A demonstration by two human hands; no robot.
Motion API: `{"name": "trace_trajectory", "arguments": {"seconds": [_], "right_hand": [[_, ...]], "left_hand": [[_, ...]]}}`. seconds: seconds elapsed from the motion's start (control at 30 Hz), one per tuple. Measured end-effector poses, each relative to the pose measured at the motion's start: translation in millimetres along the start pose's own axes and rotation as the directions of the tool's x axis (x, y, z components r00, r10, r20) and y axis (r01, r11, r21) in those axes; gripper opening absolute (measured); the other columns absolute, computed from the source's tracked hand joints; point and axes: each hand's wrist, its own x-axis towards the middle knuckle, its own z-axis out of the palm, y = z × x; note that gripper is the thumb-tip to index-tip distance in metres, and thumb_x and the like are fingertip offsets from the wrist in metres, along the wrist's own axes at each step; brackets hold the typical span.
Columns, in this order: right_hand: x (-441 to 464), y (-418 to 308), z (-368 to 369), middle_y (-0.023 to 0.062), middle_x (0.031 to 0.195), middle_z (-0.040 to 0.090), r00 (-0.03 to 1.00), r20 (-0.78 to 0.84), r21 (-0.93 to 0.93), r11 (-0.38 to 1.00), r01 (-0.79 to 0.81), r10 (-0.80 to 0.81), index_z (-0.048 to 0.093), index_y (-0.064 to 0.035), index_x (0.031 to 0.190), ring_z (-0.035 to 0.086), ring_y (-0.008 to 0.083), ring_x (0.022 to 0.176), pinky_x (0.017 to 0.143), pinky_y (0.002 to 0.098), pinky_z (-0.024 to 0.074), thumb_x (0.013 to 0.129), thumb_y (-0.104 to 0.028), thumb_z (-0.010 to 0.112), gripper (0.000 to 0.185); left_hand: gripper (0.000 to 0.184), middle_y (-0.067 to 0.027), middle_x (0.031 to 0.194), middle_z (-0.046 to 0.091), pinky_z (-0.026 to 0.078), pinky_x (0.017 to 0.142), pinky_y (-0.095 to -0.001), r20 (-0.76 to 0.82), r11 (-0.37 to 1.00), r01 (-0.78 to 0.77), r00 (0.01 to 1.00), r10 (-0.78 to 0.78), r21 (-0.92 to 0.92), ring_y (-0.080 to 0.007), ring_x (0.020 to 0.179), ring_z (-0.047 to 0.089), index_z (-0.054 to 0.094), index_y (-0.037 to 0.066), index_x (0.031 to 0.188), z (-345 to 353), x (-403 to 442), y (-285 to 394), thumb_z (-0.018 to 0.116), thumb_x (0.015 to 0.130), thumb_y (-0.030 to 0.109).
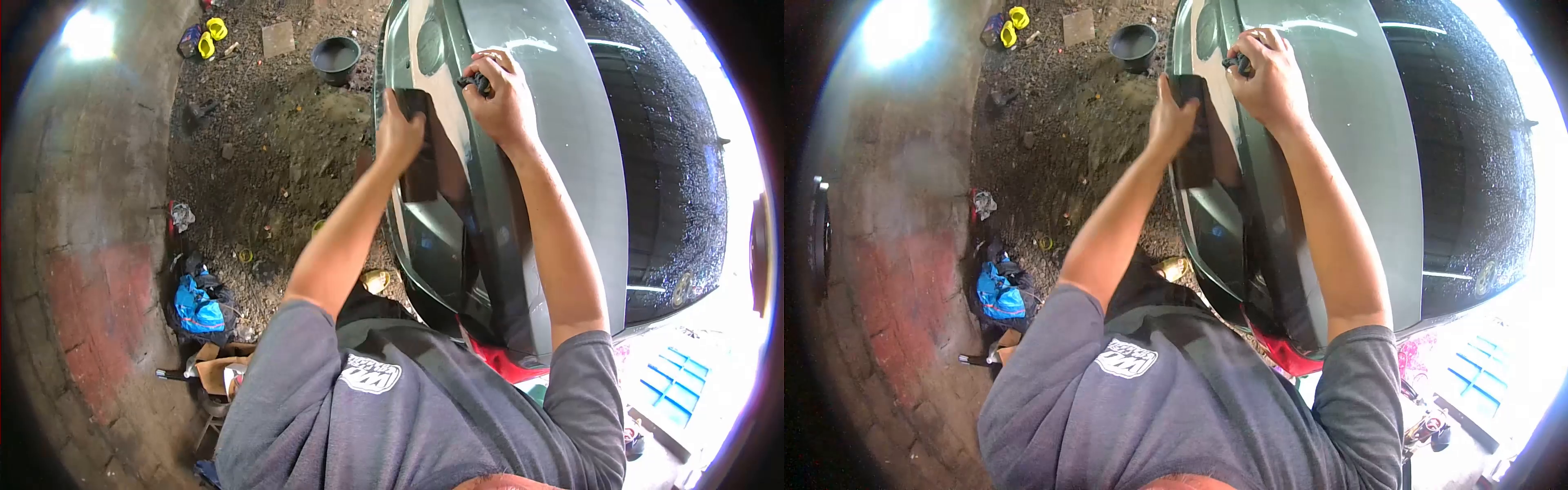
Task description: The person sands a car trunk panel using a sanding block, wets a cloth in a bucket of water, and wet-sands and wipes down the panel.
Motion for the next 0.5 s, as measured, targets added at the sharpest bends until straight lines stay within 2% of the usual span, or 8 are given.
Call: {"name": "trace_trajectory", "arguments": {"seconds": [0.13, 0.17, 0.2, 0.23, 0.27, 0.33, 0.4, 0.5], "right_hand": [[1.7, 4.5, -1.3, 0.0105, 0.119, 0.064, 1.000, -0.010, 0.004, 1.000, 0.024, -0.024, 0.068, -0.0088, 0.096, 0.057, 0.0350, 0.116, 0.103, 0.0435, 0.0470, 0.075, -0.010, 0.073, 0.021], [1.9, 6.4, -0.3, 0.0104, 0.121, 0.064, 1.000, 0.001, -0.010, 1.000, 0.023, -0.023, 0.068, -0.0089, 0.097, 0.057, 0.0353, 0.118, 0.103, 0.0430, 0.0473, 0.076, -0.010, 0.073, 0.022], [2.8, 6.1, -0.3, 0.0105, 0.122, 0.064, 1.000, -0.001, -0.006, 1.000, 0.012, -0.012, 0.069, -0.0090, 0.097, 0.057, 0.0351, 0.119, 0.104, 0.0429, 0.0474, 0.076, -0.010, 0.073, 0.022], [0.5, 5.0, 0.1, 0.0106, 0.122, 0.064, 1.000, 0.003, -0.001, 1.000, -0.004, 0.004, 0.069, -0.0090, 0.097, 0.057, 0.0350, 0.119, 0.104, 0.0427, 0.0474, 0.076, -0.010, 0.073, 0.022], [1.0, 4.5, 0.4, 0.0108, 0.123, 0.063, 1.000, 0.003, 0.003, 1.000, -0.014, 0.014, 0.069, -0.0091, 0.097, 0.057, 0.0348, 0.120, 0.104, 0.0426, 0.0475, 0.076, -0.010, 0.073, 0.022], [-1.1, 2.4, 0.2, 0.0110, 0.125, 0.063, 0.999, 0.021, -0.013, 0.999, -0.041, 0.042, 0.069, -0.0091, 0.098, 0.057, 0.0346, 0.121, 0.104, 0.0426, 0.0478, 0.076, -0.010, 0.073, 0.022], [-0.1, -0.6, -0.1, 0.0113, 0.126, 0.063, 0.999, 0.012, -0.023, 0.999, -0.045, 0.045, 0.069, -0.0091, 0.098, 0.057, 0.0344, 0.122, 0.104, 0.0427, 0.0479, 0.077, -0.010, 0.073, 0.022], [0.5, 0.8, -1.1, 0.0117, 0.127, 0.063, 0.999, -0.006, -0.021, 0.999, -0.034, 0.034, 0.070, -0.0088, 0.098, 0.057, 0.0340, 0.123, 0.104, 0.0428, 0.0478, 0.077, -0.011, 0.072, 0.021]], "left_hand": [[0.091, -0.0341, 0.131, 0.060, 0.052, 0.095, -0.0511, 0.043, 1.000, -0.005, 0.999, 0.005, -0.020, -0.0491, 0.115, 0.063, 0.009, 0.005, 0.162, -4.4, -27.4, 2.8, 0.067, 0.095, 0.024], [0.092, -0.0338, 0.137, 0.057, 0.050, 0.099, -0.0514, -0.014, 0.988, -0.120, 0.993, 0.119, -0.101, -0.0501, 0.119, 0.061, 0.006, 0.005, 0.162, 10.1, -52.8, -15.7, 0.066, 0.095, 0.022], [0.092, -0.0341, 0.149, 0.046, 0.044, 0.108, -0.0492, -0.002, 0.987, -0.121, 0.993, 0.121, -0.105, -0.0490, 0.132, 0.052, 0.004, 0.005, 0.163, 3.5, -92.9, -3.9, 0.065, 0.096, 0.021], [0.092, -0.0336, 0.157, 0.035, 0.037, 0.116, -0.0473, 0.063, 0.991, -0.022, 0.998, 0.031, -0.134, -0.0470, 0.143, 0.040, 0.004, 0.005, 0.163, -1.8, -123.5, 8.9, 0.065, 0.096, 0.020], [0.092, -0.0331, 0.160, 0.029, 0.033, 0.119, -0.0463, 0.104, 0.979, 0.007, 0.995, 0.014, -0.204, -0.0453, 0.148, 0.034, 0.004, 0.006, 0.163, 0.2, -131.2, 5.8, 0.065, 0.096, 0.020], [0.091, -0.0368, 0.141, 0.051, 0.049, 0.100, -0.0512, -0.037, 0.983, -0.178, 0.984, 0.176, -0.048, -0.0510, 0.123, 0.057, 0.003, 0.006, 0.163, 9.0, -109.8, -10.8, 0.064, 0.096, 0.018], [0.091, -0.0379, 0.140, 0.052, 0.049, 0.098, -0.0522, 0.120, 0.997, 0.038, 0.992, -0.030, -0.065, -0.0524, 0.119, 0.059, 0.004, 0.006, 0.162, -10.0, -26.3, 4.3, 0.065, 0.096, 0.019], [0.091, -0.0390, 0.139, 0.051, 0.049, 0.098, -0.0529, 0.044, 0.997, -0.069, 0.997, 0.070, -0.025, -0.0533, 0.119, 0.058, 0.003, 0.005, 0.162, -2.9, -7.1, -9.7, 0.065, 0.096, 0.021]]}}
